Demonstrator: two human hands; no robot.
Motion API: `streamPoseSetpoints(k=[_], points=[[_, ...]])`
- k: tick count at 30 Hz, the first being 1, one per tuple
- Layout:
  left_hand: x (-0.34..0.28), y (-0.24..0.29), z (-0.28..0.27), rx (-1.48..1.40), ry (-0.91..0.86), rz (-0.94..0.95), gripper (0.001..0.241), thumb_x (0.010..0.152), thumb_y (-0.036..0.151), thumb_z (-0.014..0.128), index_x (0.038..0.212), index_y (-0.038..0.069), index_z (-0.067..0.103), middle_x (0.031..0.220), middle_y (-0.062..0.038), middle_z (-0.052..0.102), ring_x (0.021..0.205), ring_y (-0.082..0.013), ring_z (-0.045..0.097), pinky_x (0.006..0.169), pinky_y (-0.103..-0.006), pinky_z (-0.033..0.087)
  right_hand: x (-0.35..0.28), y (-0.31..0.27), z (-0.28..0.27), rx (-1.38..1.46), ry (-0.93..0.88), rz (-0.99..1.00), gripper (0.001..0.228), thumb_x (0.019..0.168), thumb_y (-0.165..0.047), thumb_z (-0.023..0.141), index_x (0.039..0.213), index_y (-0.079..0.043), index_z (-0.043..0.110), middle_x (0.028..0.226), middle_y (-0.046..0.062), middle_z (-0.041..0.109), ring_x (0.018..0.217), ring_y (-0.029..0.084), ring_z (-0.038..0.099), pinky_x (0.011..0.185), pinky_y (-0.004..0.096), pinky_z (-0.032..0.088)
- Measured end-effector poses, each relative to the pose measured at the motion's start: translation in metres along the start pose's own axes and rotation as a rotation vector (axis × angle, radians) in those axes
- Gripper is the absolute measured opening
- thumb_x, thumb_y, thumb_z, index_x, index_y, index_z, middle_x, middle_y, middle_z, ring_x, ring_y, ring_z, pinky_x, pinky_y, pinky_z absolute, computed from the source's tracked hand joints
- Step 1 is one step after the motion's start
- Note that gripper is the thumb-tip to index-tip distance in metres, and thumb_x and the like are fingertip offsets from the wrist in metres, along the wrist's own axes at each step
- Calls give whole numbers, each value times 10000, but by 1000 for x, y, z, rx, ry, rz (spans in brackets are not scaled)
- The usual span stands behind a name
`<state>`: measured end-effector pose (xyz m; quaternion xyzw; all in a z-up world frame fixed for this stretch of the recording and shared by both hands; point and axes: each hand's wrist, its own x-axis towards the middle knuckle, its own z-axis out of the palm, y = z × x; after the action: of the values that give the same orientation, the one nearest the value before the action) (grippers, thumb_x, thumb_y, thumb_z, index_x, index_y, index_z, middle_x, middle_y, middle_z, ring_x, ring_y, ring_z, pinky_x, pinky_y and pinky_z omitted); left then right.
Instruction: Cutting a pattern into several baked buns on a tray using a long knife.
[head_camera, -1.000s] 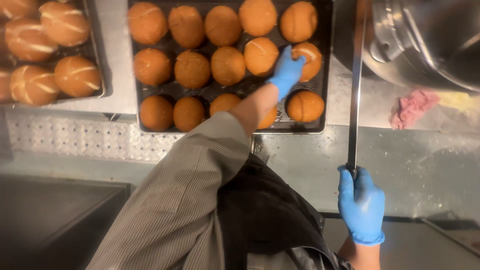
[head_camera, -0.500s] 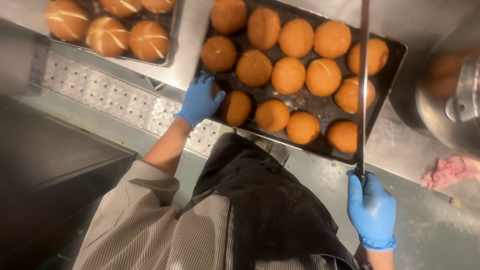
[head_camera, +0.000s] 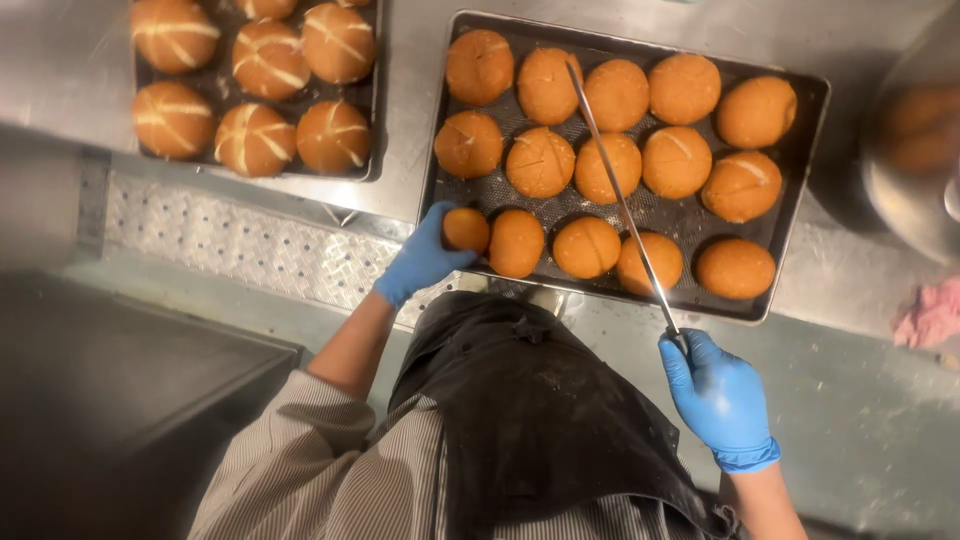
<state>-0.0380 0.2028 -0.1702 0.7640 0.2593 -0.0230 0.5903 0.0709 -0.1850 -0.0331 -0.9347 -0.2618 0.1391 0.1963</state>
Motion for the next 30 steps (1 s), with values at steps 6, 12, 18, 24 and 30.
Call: streamPoseSetpoints(k=[6, 12, 18, 24, 30], points=[[16, -24, -37, -596, -36, -207, 839, 834, 389, 790, 1510, 16, 460, 1446, -249, 580, 1281, -319, 614, 1096, -449, 513, -22, -35, 7, 63, 66, 234, 228, 961, -284, 696, 987, -58, 718, 699, 212, 639, 596, 391, 626, 535, 425, 491], [27, 80, -42, -1441, -469, 49, 903, 958, 583, 640, 1621, 46, 344, 1673, -163, 386, 1573, -369, 355, 1342, -576, 258, -25, -91, 14, 561, -27, 268, 240, 974, -190, 602, 1131, -50, 716, 579, 123, 585, 482, 218, 530, 493, 331, 476], [20, 162, 4, -1561, -980, 177, 886, 981, 620, 630, 1617, 91, 314, 1630, -150, 388, 1518, -441, 364, 1234, -729, 240, -15, -146, 12, 340, 160, -58, 204, 930, -107, 626, 1116, -36, 674, 674, 141, 663, 532, 291, 660, 531, 366, 523], [14, 184, 14, -1467, -957, 188, 900, 948, 499, 711, 1652, 210, 231, 1630, -97, 363, 1530, -425, 339, 1218, -746, 290, -16, -158, 6, 189, 300, -118, 161, 912, -61, 618, 1064, -14, 636, 752, 171, 693, 576, 357, 668, 557, 418, 533], [7, 178, 24, -1427, -971, 233, 867, 985, 472, 723, 1623, 71, 294, 1604, -79, 426, 1450, -316, 444, 1196, -561, 377, -12, -167, 1, 200, 236, -33, 124, 923, -57, 630, 1036, -7, 629, 731, 182, 696, 582, 394, 672, 525, 440, 522]])
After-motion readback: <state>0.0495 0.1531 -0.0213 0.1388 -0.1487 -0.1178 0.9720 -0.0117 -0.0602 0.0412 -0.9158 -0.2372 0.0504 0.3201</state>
